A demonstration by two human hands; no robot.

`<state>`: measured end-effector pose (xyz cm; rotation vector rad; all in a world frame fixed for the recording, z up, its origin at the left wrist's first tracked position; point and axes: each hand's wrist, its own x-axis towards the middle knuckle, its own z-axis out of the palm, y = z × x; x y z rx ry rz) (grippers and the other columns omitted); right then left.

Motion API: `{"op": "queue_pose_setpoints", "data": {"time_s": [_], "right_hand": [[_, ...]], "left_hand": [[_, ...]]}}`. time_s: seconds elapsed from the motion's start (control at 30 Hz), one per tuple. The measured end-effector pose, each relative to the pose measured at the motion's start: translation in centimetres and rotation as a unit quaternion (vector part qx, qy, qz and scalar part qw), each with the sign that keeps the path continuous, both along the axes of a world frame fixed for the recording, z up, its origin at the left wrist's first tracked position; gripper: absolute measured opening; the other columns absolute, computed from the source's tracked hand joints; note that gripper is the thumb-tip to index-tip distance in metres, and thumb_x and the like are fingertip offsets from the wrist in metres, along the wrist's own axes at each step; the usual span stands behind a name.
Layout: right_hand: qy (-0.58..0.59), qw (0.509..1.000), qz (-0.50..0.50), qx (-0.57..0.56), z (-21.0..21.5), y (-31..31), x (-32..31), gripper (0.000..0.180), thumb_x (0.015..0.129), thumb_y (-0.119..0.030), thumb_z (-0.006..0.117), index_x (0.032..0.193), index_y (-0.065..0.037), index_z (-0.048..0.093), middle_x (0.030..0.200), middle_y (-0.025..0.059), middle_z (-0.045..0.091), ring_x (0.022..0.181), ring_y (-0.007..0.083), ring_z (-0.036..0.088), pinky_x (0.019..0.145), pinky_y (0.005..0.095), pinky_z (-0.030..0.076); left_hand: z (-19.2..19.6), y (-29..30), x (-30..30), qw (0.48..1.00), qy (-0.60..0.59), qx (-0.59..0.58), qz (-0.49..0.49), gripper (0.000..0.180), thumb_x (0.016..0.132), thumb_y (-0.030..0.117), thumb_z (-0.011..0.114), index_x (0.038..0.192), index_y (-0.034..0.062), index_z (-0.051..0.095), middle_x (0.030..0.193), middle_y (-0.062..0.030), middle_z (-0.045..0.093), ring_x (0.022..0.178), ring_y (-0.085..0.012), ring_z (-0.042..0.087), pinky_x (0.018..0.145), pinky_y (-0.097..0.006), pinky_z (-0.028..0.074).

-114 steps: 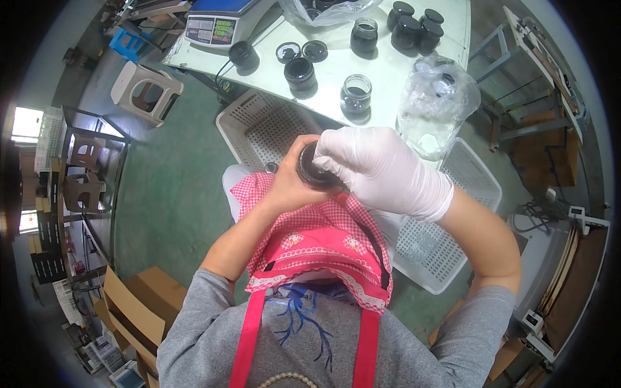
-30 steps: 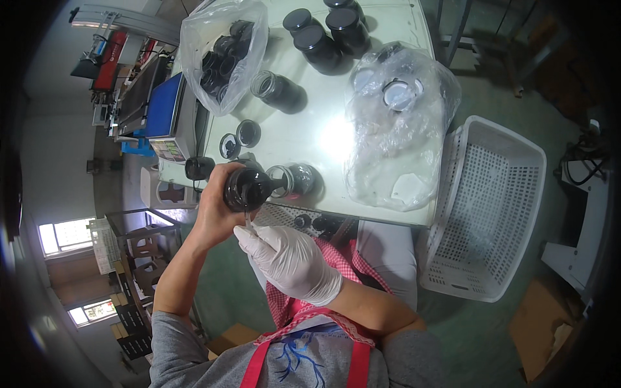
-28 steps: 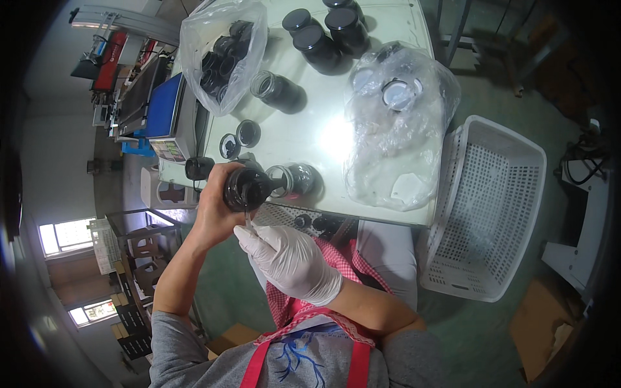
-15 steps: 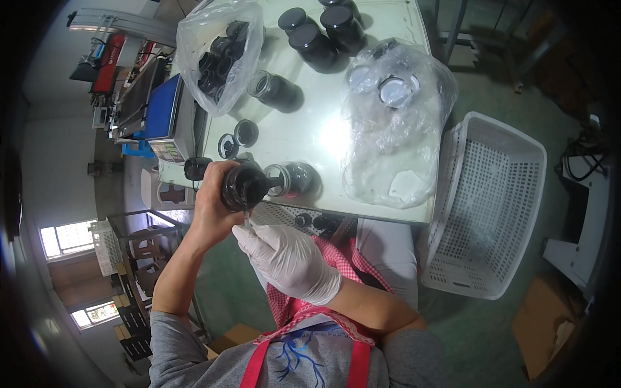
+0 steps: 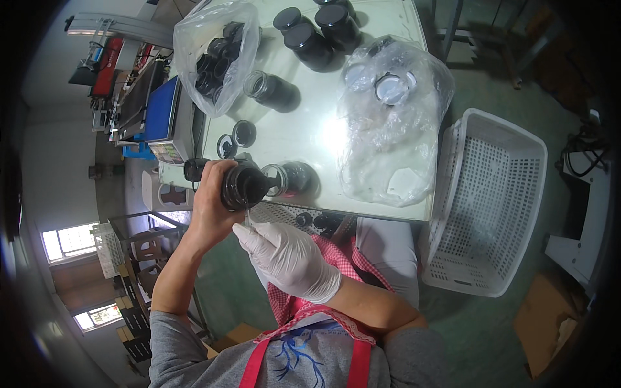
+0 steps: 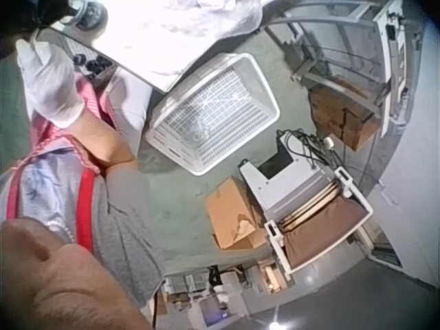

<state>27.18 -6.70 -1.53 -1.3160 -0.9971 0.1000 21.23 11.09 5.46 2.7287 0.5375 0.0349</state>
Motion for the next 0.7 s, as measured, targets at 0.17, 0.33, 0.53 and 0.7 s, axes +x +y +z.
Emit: {"op": "queue_pose_setpoints", "data": {"time_s": [0.17, 0.33, 0.53, 0.7], "right_hand": [[0.011, 1.000, 0.017, 0.021, -0.21, 0.08, 0.08, 0.049, 0.080, 0.002, 0.071, 0.128, -0.002, 0.062, 0.091, 0.0089, 0.060, 0.077, 0.0279, 0.064, 0.066, 0.0387, 0.054], [0.016, 1.000, -0.004, 0.009, -0.17, 0.12, 0.06, 0.035, 0.085, -0.001, 0.076, 0.118, -0.005, 0.067, 0.092, 0.0111, 0.069, 0.075, 0.0287, 0.069, 0.060, 0.0377, 0.056], [0.024, 1.000, -0.005, 0.017, -0.54, 0.14, -0.02, 0.034, 0.085, -0.002, 0.076, 0.118, -0.005, 0.067, 0.092, 0.0107, 0.068, 0.073, 0.0283, 0.069, 0.059, 0.0373, 0.056], [0.016, 1.000, -0.008, 0.003, -0.48, -0.08, 0.05, 0.034, 0.085, -0.003, 0.076, 0.118, -0.006, 0.068, 0.092, 0.0102, 0.068, 0.072, 0.0276, 0.068, 0.058, 0.0369, 0.055]], "left_hand": [[-0.08, -0.02, 0.02, 1.000, -0.004, 0.008, -0.006, 0.070, 0.063, -0.004, 0.079, 0.126, 0.0013, 0.050, 0.117, -0.0194, 0.054, 0.105, -0.0413, 0.060, 0.088, -0.044, 0.053], [-0.32, 0.18, -0.09, 1.000, -0.012, 0.017, -0.009, 0.073, 0.063, -0.004, 0.081, 0.128, 0.0012, 0.050, 0.120, -0.0204, 0.054, 0.107, -0.0424, 0.060, 0.089, -0.045, 0.052], [-0.40, 0.02, 0.03, 0.999, -0.015, 0.037, -0.016, 0.075, 0.061, -0.004, 0.082, 0.128, 0.0012, 0.050, 0.122, -0.0206, 0.053, 0.108, -0.0427, 0.059, 0.090, -0.046, 0.052], [-0.41, -0.20, 0.05, 0.998, -0.013, 0.053, -0.012, 0.075, 0.060, -0.006, 0.081, 0.128, 0.0015, 0.051, 0.122, -0.0202, 0.054, 0.110, -0.0425, 0.059, 0.091, -0.046, 0.052]]}}
